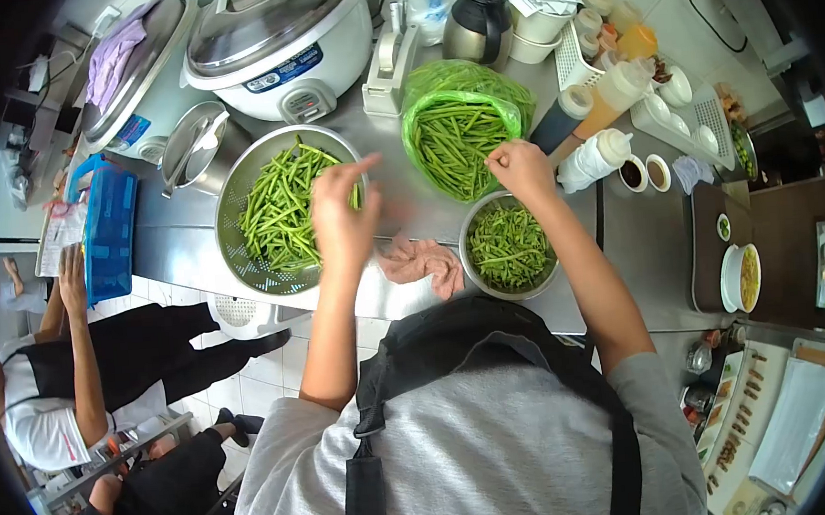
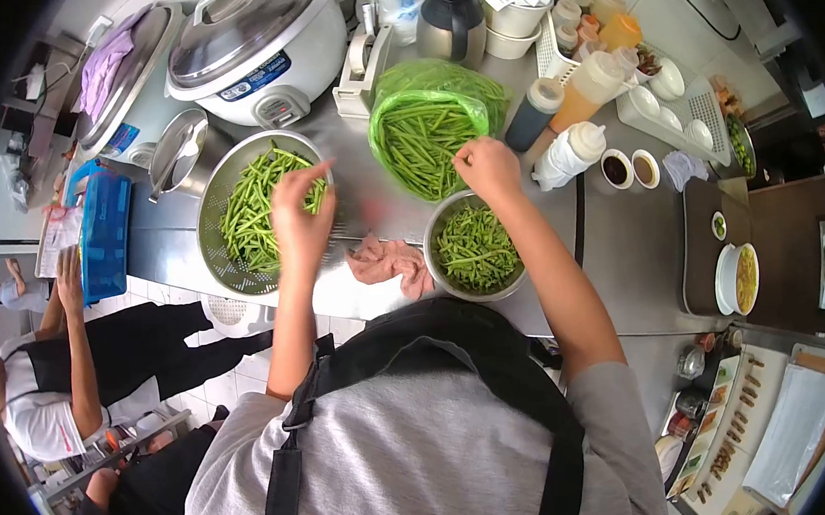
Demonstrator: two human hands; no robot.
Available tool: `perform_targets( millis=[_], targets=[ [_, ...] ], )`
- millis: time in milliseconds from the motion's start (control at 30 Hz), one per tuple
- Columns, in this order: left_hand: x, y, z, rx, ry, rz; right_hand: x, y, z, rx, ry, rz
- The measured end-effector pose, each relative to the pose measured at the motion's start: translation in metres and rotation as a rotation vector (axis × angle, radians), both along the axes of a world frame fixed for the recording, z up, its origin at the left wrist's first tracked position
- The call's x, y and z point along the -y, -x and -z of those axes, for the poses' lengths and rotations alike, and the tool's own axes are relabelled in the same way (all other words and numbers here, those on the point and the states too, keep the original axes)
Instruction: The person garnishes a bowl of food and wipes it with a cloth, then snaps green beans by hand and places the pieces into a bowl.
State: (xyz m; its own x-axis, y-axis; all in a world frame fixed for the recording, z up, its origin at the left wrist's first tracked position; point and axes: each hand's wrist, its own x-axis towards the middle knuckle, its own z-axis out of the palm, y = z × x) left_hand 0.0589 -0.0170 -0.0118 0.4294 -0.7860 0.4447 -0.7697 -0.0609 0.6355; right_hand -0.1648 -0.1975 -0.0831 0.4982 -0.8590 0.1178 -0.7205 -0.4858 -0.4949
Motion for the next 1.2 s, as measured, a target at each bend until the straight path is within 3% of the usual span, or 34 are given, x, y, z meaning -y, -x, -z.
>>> perform_targets(
  millis=[133,233,400,667,833,933,1033,1200],
  targets=[
    [0.031,0.048,0.004,-0.058,-0.041,0.276,-0.021,0.001,-0.036,0.117,0.027,0.035],
    [0.056,0.072,0.007,0.074,-0.003,0.340,-0.040,0.007,-0.056,0.215,0.080,0.024],
    [0.067,0.080,0.001,0.074,0.057,0.387,-0.073,0.025,-0.076,0.356,0.020,0.044],
    [0.038,0.097,0.011,-0.263,-0.002,0.421,-0.110,0.044,-0.034,0.882,-0.706,0.113],
    [0.022,0.110,0.035,-0.758,-0.069,0.465,-0.121,0.053,-0.042,1.274,-1.101,0.004],
    [0.017,0.113,0.026,-1.045,-0.138,0.425,-0.126,0.061,-0.047,1.223,-0.994,0.034],
    [0.017,0.109,0.027,-1.191,-0.129,0.427,-0.124,0.072,-0.051,0.451,-0.107,-0.041],
    [0.017,0.112,0.028,-1.134,-0.169,0.427,-0.138,0.060,-0.052,0.480,-0.328,-0.047]
  ],
)
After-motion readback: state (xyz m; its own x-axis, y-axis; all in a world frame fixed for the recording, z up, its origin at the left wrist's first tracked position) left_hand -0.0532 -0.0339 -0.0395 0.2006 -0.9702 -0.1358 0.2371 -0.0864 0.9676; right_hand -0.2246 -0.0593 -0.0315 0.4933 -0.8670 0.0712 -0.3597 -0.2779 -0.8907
